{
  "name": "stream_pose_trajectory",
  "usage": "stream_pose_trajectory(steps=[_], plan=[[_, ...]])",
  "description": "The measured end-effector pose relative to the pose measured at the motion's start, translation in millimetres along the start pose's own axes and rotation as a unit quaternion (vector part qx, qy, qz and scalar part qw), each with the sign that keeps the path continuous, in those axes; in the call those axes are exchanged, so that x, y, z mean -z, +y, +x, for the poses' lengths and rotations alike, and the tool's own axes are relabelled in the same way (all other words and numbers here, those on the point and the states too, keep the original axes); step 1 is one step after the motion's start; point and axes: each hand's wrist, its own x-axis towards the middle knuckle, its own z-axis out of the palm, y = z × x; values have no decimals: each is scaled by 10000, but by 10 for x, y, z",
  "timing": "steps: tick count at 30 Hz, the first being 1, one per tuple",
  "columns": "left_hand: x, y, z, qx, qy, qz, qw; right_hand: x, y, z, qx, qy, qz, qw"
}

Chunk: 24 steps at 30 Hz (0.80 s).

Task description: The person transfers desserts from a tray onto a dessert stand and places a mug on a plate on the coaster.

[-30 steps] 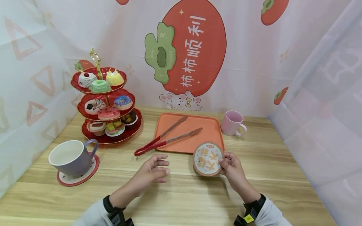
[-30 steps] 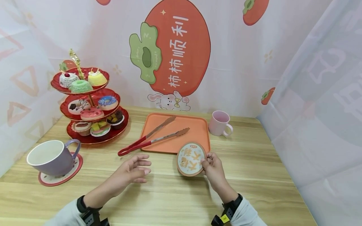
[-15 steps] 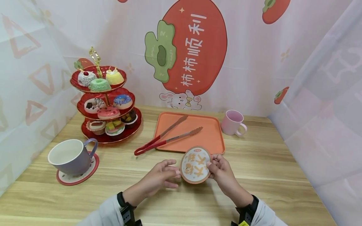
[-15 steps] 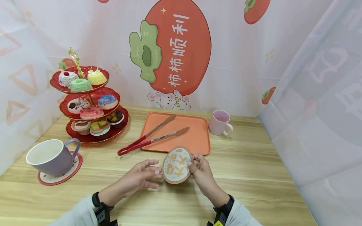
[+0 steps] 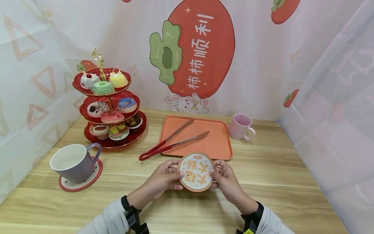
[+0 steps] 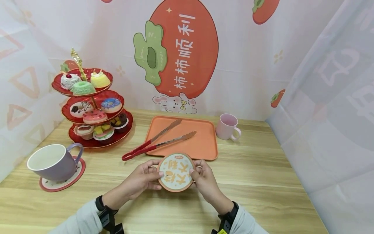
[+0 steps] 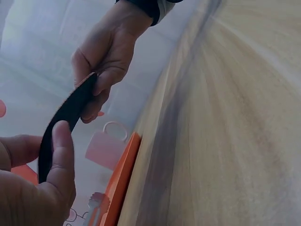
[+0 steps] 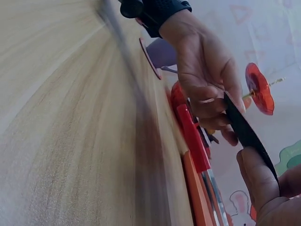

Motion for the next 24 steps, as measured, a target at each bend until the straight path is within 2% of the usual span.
stream_pose_trajectory(steps=[6,9,19,24], plan=[[-1,-3,14,-98,418,276,9987,-20,16,15,33,-135,-104,9998],[10,-15,15,-132,510,316,9981,-33,24,20,83,-149,-134,9998],[85,-15,3,-88,484,431,9979,-66,35,10,20,-265,-68,9996],[124,24,-35,-170,390,358,9985,-62,37,6,-70,-159,-108,9998]])
